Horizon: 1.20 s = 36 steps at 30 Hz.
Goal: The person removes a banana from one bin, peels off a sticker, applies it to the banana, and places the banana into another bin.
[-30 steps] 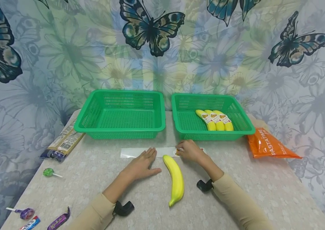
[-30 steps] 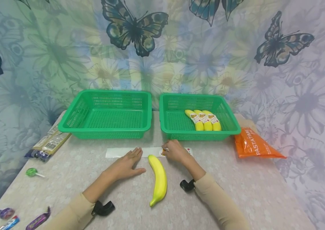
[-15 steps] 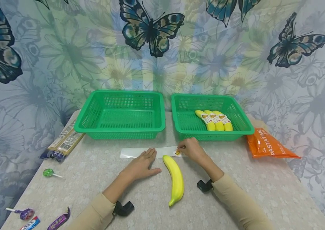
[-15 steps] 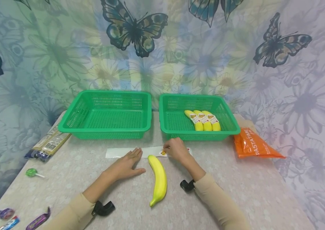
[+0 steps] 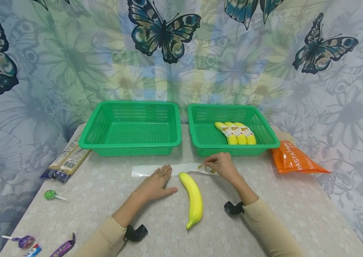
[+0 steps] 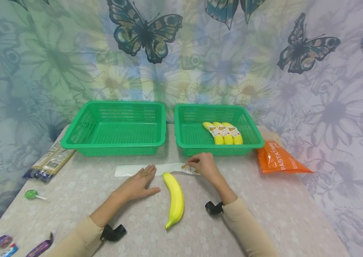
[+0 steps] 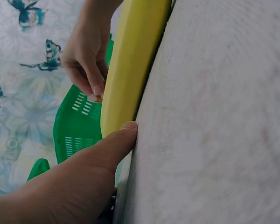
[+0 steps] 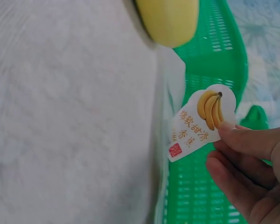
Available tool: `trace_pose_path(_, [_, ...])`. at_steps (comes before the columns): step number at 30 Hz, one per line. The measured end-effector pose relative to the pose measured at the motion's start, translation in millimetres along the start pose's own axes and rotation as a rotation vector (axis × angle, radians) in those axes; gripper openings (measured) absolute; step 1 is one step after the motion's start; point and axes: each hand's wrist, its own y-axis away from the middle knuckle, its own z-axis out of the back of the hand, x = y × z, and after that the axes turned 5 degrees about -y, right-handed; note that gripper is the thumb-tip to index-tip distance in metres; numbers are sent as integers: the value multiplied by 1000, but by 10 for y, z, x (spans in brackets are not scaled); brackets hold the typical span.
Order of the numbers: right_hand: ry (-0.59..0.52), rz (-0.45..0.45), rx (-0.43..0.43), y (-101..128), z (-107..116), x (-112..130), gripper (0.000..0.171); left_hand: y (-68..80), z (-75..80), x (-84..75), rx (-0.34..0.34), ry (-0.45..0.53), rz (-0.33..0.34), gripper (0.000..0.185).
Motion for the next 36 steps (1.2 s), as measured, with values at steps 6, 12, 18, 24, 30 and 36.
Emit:
trace_pose_path(6, [-17,-37,-66,61,144,28,15,13,-19,6,-26,6,1,89])
trace_pose_path(12, [-67,-98,-91,90,204,85,18,23,-3,7,-49,-9,-9,90])
trace_pose_path(18, [-76,-159,-89,110,208,118,19,10,3,-7,-53,-17,1,94])
trace_pose_path(24, [-86,-170,-93,123,206,137,18,5,19,-26,-67,11,9,95])
trace_pose_path(30, [-99,-177,-89,142,197,149,18,11,45,-198,-63,192,33,92])
trace_pose_path(36, [-106,-187,-97,147,199,171,20,30,-2,-508,-77,361,58,102])
